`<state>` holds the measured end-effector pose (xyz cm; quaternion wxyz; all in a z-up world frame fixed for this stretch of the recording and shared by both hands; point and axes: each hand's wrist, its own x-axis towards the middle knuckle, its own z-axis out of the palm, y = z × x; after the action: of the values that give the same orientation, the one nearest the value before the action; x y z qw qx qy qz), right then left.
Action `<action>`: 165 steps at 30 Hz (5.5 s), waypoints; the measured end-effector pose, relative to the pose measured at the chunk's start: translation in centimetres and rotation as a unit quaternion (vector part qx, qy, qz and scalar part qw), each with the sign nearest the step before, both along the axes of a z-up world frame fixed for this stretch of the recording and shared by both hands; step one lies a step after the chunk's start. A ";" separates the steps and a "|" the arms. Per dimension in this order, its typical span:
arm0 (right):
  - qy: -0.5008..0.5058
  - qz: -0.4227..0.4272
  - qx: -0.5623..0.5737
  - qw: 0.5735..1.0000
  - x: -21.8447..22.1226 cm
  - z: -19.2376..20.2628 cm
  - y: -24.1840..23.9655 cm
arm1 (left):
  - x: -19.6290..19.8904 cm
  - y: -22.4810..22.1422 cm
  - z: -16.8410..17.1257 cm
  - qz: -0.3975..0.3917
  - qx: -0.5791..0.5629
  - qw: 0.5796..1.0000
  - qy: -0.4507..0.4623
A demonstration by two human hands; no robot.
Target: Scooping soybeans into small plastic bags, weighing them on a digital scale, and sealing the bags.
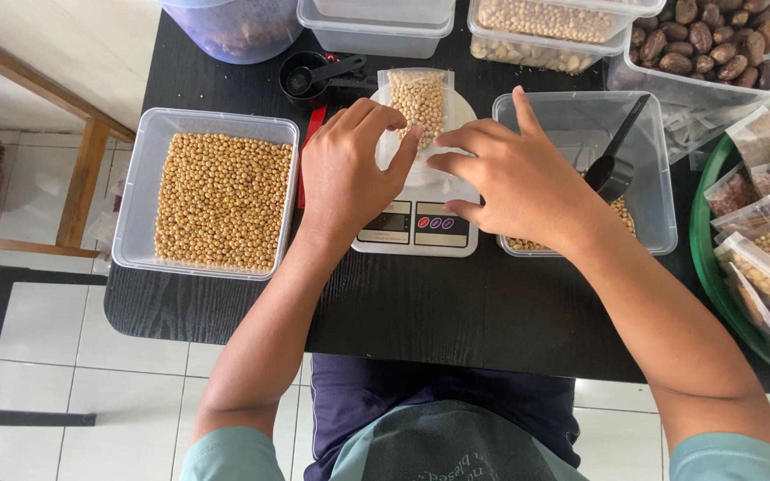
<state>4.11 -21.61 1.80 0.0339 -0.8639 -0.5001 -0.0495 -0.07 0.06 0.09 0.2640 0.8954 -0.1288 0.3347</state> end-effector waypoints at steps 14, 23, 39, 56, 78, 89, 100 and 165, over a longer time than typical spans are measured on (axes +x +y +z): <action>-0.029 0.000 -0.015 0.999 0.1 -0.8 0.0 | 0.1 0.1 -0.4 0.011 0.012 1.000 0.006; -0.109 0.000 -0.011 0.994 -0.7 -0.6 1.1 | 0.0 0.3 0.1 0.010 0.011 1.000 -0.008; -0.138 -0.014 0.366 0.920 1.5 2.7 -0.9 | -1.3 0.2 7.0 -0.163 -0.140 0.976 -0.027; 0.035 -0.042 0.537 0.842 -2.3 9.9 -4.6 | 0.0 -3.4 14.4 -0.298 -0.113 0.945 0.070; 0.136 -0.035 0.547 0.825 0.9 7.3 -4.1 | 2.4 -5.0 10.7 -0.272 -0.216 0.937 0.043; 0.219 -0.017 0.565 0.795 0.9 6.8 -3.5 | 3.0 -4.4 9.9 -0.277 -0.203 0.939 0.016; 0.170 0.005 0.570 0.804 1.4 6.2 -3.5 | 2.6 -4.9 10.7 -0.316 -0.224 0.921 0.027; 0.466 -0.220 0.594 0.618 3.2 4.0 -2.1 | 6.9 -7.1 5.1 -0.302 -0.469 0.726 0.403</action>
<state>7.33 -23.66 5.83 0.7559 -0.6470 -0.0745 0.0671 6.80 -7.04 5.21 0.7643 0.6219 -0.1007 -0.1375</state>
